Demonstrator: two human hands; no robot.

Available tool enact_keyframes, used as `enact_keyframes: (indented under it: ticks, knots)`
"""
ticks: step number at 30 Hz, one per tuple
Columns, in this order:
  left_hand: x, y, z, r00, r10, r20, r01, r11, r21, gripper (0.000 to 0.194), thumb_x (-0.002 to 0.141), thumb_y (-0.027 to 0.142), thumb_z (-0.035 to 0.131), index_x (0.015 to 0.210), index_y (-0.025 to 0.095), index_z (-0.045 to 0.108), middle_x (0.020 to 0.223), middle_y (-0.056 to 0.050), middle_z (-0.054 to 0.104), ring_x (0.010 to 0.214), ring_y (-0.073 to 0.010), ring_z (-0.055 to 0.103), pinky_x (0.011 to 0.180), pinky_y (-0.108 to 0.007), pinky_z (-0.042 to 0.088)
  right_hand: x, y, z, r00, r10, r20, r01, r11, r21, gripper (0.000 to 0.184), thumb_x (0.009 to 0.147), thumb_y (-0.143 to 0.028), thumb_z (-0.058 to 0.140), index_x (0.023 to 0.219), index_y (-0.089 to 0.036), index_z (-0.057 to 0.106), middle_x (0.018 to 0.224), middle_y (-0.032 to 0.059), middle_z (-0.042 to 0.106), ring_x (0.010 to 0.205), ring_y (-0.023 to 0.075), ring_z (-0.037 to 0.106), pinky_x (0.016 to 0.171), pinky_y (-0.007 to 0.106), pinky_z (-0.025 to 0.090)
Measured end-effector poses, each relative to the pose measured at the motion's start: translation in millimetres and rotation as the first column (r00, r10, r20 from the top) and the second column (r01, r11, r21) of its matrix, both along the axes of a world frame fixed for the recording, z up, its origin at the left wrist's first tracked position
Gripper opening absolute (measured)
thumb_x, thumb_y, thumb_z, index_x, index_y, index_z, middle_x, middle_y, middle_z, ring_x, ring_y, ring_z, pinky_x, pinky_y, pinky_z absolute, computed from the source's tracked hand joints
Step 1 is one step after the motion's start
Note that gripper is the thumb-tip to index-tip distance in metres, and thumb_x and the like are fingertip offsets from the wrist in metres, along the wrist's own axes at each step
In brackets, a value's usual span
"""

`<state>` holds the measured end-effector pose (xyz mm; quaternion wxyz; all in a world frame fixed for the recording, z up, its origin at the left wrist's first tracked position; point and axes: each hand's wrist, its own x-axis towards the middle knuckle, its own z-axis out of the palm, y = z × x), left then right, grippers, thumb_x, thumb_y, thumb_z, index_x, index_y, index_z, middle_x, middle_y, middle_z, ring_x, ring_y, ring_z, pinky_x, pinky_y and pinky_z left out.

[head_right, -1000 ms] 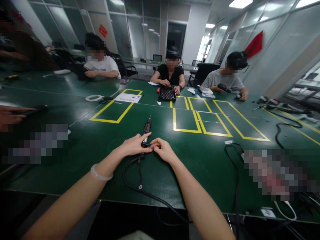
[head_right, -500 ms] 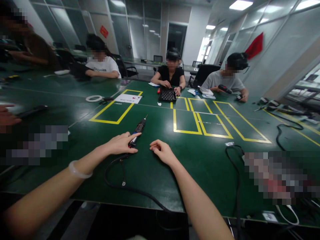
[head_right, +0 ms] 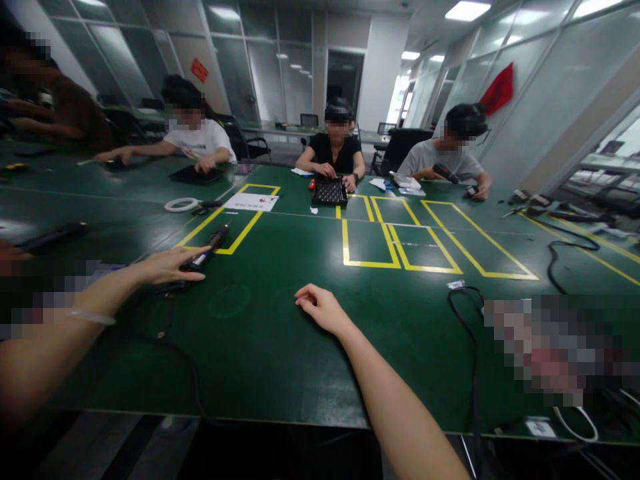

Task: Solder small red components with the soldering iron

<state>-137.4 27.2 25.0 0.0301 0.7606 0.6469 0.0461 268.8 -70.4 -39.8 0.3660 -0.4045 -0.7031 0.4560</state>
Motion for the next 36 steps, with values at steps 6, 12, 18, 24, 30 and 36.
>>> enact_keyframes:
  ticks: [6, 12, 18, 24, 30, 36]
  knots:
    - [20, -35, 4.5, 0.933, -0.025, -0.36, 0.064, 0.993, 0.096, 0.049, 0.083, 0.046, 0.054, 0.125, 0.021, 0.049, 0.126, -0.009, 0.051, 0.107, -0.0245, 0.046, 0.089, -0.028, 0.031, 0, 0, 0.2, 1.0, 0.006, 0.011, -0.006, 1.0, 0.009, 0.016, 0.083, -0.018, 0.053, 0.097, -0.017, 0.061, 0.089, 0.004, 0.068, 0.081, 0.0145, 0.062, 0.077, 0.028, 0.046]
    - [48, -63, -8.0, 0.908, 0.071, -0.412, 0.049, 0.961, 0.273, 0.026, 0.081, 0.034, 0.052, 0.099, 0.015, 0.055, 0.11, -0.011, 0.058, 0.104, -0.0273, 0.046, 0.1, -0.04, 0.025, 1, 0, 0.2, 1.0, -0.002, 0.026, 0.002, 1.0, 0.013, 0.015, 0.084, -0.018, 0.052, 0.096, -0.016, 0.061, 0.088, 0.0048, 0.068, 0.08, 0.0147, 0.063, 0.076, 0.028, 0.046]
    - [66, -68, -0.5, 0.91, 0.191, -0.367, -0.04, 0.924, 0.381, 0.032, 0.086, 0.036, 0.04, 0.094, 0.011, 0.058, 0.101, -0.016, 0.062, 0.098, -0.0307, 0.052, 0.096, -0.043, 0.031, 0, 1, -1.8, 0.999, -0.001, 0.033, 0.0, 1.0, 0.024, 0.015, 0.084, -0.019, 0.053, 0.096, -0.016, 0.062, 0.088, 0.0045, 0.069, 0.079, 0.0143, 0.062, 0.074, 0.027, 0.046]
    - [140, -83, 4.8, 0.972, -0.091, 0.217, 0.071, 0.993, 0.097, 0.027, 0.088, 0.039, 0.04, 0.099, 0.02, 0.055, 0.096, -0.007, 0.066, 0.087, -0.0221, 0.062, 0.076, -0.031, 0.045, 0, 1, -2.9, 1.0, 0.004, 0.027, -0.004, 1.0, 0.017, 0.016, 0.084, -0.02, 0.053, 0.096, -0.016, 0.062, 0.088, 0.0042, 0.069, 0.08, 0.0143, 0.063, 0.076, 0.028, 0.047]
    - [217, -95, -9.6, 0.619, -0.246, 0.745, 0.43, 0.901, -0.06, 0.027, 0.089, 0.038, 0.042, 0.102, 0.019, 0.056, 0.085, -0.002, 0.064, 0.075, -0.0145, 0.061, 0.071, -0.026, 0.046, 0, 3, -6.0, 0.999, 0.02, -0.033, -0.02, 1.0, 0.007, 0.014, 0.084, -0.021, 0.052, 0.096, -0.018, 0.057, 0.087, 0.003, 0.067, 0.078, 0.0137, 0.062, 0.075, 0.028, 0.047]
    - [233, -89, -42.7, 0.405, -0.024, 0.914, 0.453, 0.874, -0.178, 0.048, 0.087, 0.035, 0.046, 0.13, 0.013, 0.042, 0.067, 0.003, 0.053, 0.058, -0.0104, 0.051, 0.059, -0.024, 0.042, -3, 4, -11.5, 0.996, 0.02, -0.089, -0.017, 0.999, 0.039, 0.027, 0.08, -0.014, 0.052, 0.106, -0.019, 0.049, 0.082, 0.0007, 0.065, 0.069, 0.0115, 0.06, 0.067, 0.025, 0.045]
